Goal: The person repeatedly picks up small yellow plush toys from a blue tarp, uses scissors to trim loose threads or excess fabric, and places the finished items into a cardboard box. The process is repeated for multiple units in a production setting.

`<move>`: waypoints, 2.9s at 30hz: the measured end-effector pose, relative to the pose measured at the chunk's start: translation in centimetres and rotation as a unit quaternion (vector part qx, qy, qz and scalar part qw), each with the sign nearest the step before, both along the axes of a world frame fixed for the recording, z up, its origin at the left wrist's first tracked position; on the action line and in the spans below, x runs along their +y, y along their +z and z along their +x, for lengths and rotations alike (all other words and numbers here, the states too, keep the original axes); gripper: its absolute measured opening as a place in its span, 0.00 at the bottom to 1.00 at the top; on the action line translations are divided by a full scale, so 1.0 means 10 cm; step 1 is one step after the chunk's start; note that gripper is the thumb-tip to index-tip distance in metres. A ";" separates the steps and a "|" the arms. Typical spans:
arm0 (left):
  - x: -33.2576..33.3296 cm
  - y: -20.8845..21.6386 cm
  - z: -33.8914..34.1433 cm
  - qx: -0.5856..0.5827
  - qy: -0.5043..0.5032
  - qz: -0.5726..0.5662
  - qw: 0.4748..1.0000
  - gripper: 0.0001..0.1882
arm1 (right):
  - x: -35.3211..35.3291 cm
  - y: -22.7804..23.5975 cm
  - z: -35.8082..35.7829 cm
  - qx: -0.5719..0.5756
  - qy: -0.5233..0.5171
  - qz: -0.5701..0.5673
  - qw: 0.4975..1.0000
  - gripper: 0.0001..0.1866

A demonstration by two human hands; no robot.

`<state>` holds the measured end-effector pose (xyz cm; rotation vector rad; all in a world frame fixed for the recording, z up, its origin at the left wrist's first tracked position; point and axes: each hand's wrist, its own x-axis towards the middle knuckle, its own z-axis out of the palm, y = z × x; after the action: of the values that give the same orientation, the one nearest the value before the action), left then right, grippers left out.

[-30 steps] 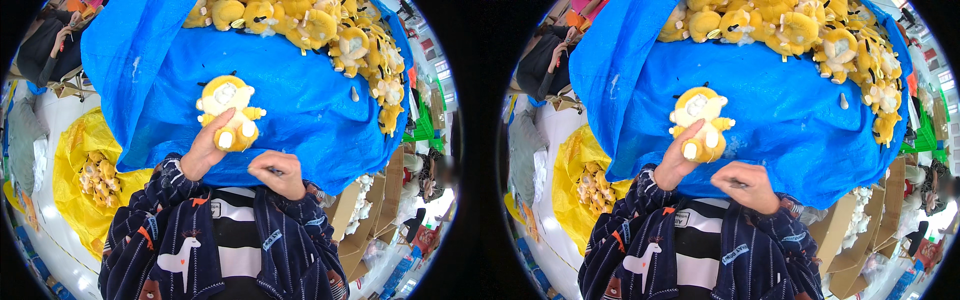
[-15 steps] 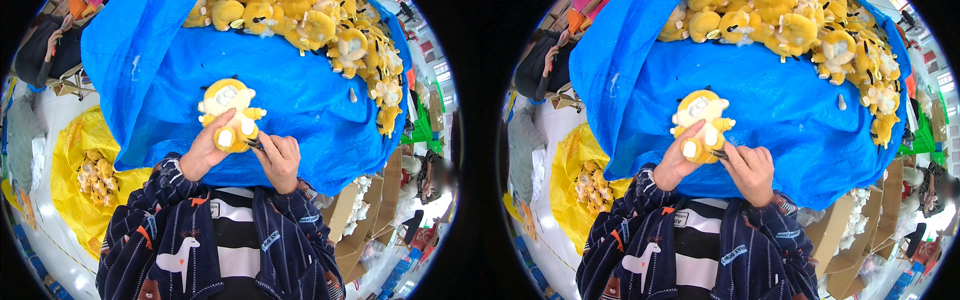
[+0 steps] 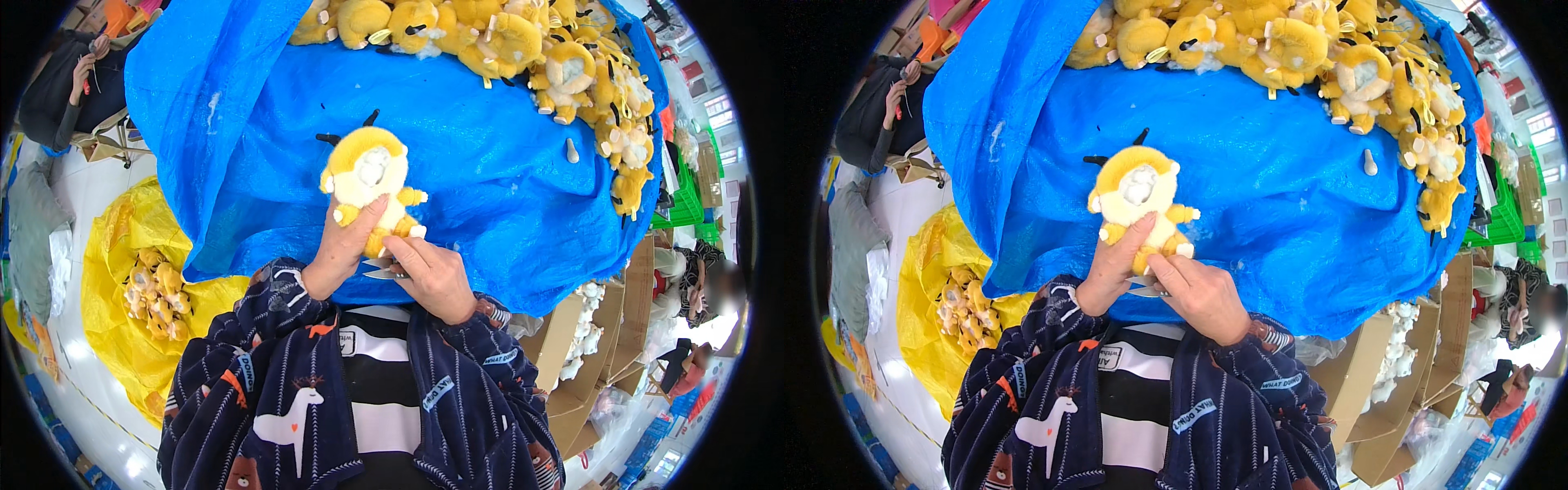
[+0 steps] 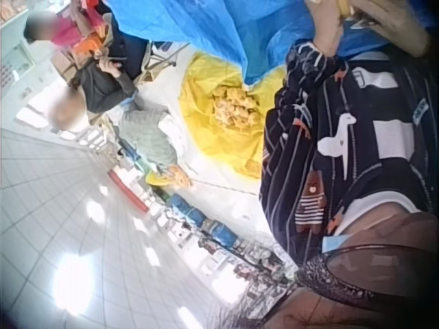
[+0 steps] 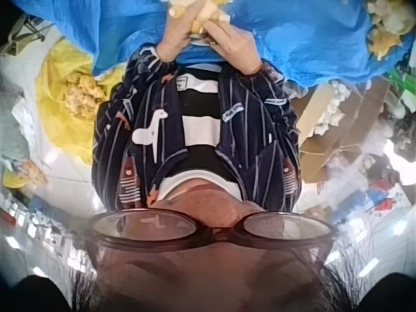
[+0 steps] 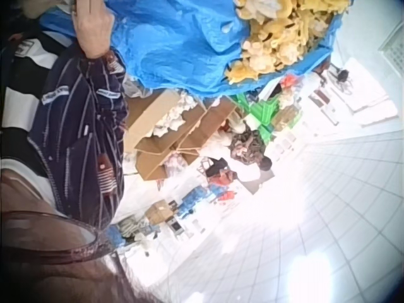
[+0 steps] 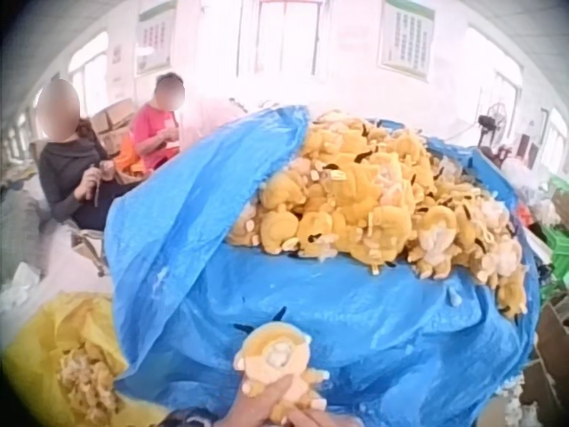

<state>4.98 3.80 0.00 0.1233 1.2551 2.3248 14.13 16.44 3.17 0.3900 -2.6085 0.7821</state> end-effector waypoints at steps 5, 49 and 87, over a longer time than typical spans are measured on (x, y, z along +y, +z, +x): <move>-0.01 0.02 0.03 0.068 0.019 -0.046 0.996 0.18 | -0.12 -0.13 0.02 -0.014 -0.072 -0.074 0.995 0.22; -0.43 0.22 0.00 -0.190 -0.149 0.142 0.960 0.21 | -0.19 -0.12 0.01 0.040 -0.038 -0.215 0.975 0.09; -0.69 0.32 -0.38 0.058 -0.104 -0.012 0.993 0.17 | 0.89 0.30 -0.86 0.047 -0.087 -0.699 0.709 0.20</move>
<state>1.18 -3.12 3.25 0.3672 1.2598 2.1496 5.57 25.37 6.16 -0.2790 -1.2386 2.1844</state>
